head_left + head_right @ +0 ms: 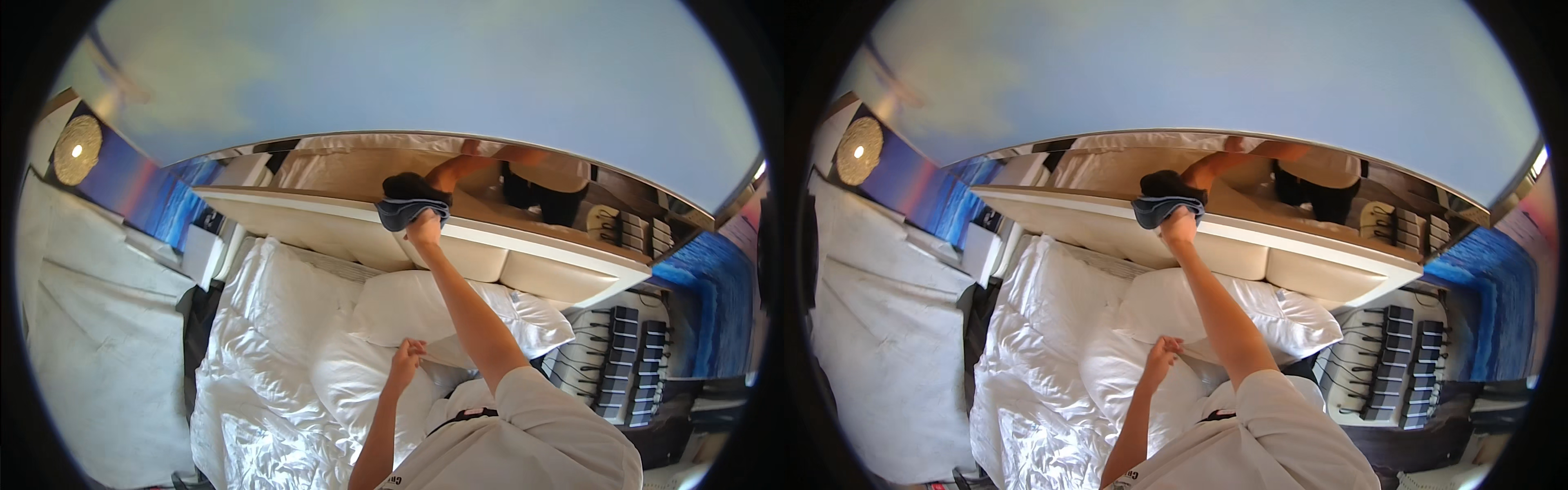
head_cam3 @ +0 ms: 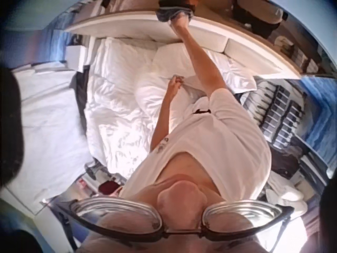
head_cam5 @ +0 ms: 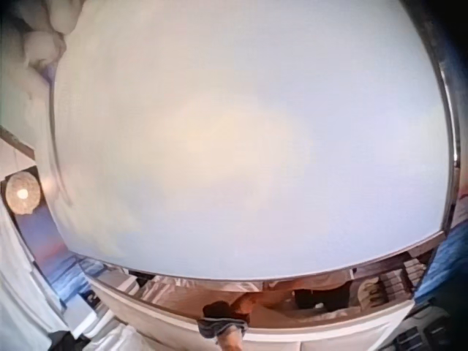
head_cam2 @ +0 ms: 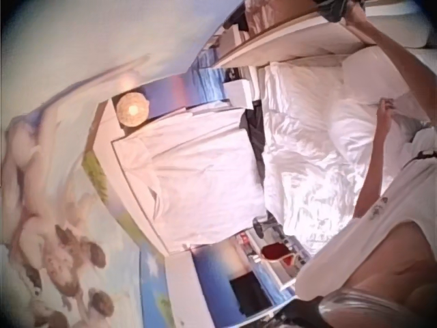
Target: The person wipes a large wall-mounted mirror with a gray cloth, moving in circular and sweeping motions across the surface. The person then wipes the wooden frame below the mirror and folds the cloth.
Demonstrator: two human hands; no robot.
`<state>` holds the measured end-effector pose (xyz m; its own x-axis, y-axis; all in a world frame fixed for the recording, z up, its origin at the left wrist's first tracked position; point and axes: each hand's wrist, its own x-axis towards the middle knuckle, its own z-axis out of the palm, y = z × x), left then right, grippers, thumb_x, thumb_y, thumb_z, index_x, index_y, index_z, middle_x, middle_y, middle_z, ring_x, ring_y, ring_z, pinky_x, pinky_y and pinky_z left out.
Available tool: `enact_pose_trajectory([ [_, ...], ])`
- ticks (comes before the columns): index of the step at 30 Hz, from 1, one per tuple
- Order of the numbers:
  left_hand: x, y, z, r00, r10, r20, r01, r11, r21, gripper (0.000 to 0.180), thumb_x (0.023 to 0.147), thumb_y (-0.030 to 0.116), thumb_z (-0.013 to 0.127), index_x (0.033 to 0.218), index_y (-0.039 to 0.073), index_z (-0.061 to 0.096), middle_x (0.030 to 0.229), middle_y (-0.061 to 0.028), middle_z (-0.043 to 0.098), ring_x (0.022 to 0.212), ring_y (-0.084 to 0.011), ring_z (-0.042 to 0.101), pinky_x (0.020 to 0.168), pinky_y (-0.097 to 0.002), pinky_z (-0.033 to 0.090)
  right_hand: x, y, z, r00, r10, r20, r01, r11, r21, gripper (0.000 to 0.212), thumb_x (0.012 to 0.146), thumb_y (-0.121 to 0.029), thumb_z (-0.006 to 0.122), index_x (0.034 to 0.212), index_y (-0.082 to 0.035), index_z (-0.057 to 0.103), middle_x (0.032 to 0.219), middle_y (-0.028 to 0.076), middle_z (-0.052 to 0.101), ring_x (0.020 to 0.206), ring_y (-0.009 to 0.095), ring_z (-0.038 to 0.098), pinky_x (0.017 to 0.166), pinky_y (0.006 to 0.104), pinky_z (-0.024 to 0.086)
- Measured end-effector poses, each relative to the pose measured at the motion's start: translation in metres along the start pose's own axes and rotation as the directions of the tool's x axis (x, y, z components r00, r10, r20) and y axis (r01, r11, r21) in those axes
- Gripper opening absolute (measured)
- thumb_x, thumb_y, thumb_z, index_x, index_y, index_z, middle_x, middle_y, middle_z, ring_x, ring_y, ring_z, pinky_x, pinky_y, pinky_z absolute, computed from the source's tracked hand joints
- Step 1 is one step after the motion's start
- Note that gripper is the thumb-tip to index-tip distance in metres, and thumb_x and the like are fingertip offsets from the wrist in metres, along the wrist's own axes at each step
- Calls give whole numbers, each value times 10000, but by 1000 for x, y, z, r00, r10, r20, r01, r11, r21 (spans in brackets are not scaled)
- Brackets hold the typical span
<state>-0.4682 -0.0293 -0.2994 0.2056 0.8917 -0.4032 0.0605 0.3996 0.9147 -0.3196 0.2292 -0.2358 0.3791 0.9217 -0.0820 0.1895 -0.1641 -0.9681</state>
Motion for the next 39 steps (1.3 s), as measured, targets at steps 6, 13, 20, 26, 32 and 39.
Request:
enact_pose_trajectory([
  [6, 51, 45, 36, 985, 91, 145, -91, 996, -7, 248, 768, 9, 378, 961, 89, 512, 1089, -67, 590, 877, -125, 553, 698, -233, 406, -37, 58, -204, 994, -89, -68, 101, 974, 203, 205, 733, 50, 620, 937, 27, 625, 710, 111, 648, 500, 176, 618, 408, 311, 527],
  [13, 83, 76, 118, 875, 102, 472, -169, 981, 101, 246, 843, 91, 376, 1025, 69, 539, 1083, -67, 618, 911, -153, 572, 777, -280, 413, -86, 142, -472, 850, -290, -440, 255, 957, -139, 259, 771, -64, 669, 1017, -4, 614, 964, 71, 646, 886, 152, 582, 793, 301, 471],
  [20, 63, 66, 126, 844, 33, 536, -95, 992, 88, 259, 845, 97, 379, 1045, 48, 536, 1081, -80, 616, 921, -162, 579, 796, -283, 426, -111, 133, -501, 859, -184, -479, 119, 979, -163, 191, 811, -30, 641, 1001, -11, 633, 909, 23, 640, 815, 105, 562, 722, 258, 466],
  [26, 37, 30, 90, 908, 12, 418, -45, 996, 71, 269, 828, 109, 401, 1053, 52, 536, 1072, -88, 622, 919, -161, 575, 796, -286, 434, -44, 119, -319, 793, -600, -106, 510, 749, -423, 267, 770, -59, 608, 1033, -23, 630, 1023, 130, 645, 1005, 274, 559, 892, 356, 418],
  [32, 11, 24, 58, 955, -26, 297, 6, 998, 68, 312, 788, 76, 396, 1068, 63, 533, 1083, -84, 619, 934, -164, 570, 815, -287, 432, -15, 30, -55, 921, -355, -160, 332, 931, -155, 205, 744, -78, 622, 939, -33, 668, 962, 233, 643, 958, 375, 604, 840, 421, 471],
  [39, 10, 20, 41, 981, -23, 193, 21, 1000, 10, 298, 818, 53, 383, 1092, 62, 498, 1060, -87, 623, 895, -154, 580, 763, -274, 432, 8, 25, -4, 880, -410, -241, 400, 912, -90, 157, 703, -90, 652, 846, -28, 670, 890, 227, 649, 880, 385, 618, 801, 442, 477],
])
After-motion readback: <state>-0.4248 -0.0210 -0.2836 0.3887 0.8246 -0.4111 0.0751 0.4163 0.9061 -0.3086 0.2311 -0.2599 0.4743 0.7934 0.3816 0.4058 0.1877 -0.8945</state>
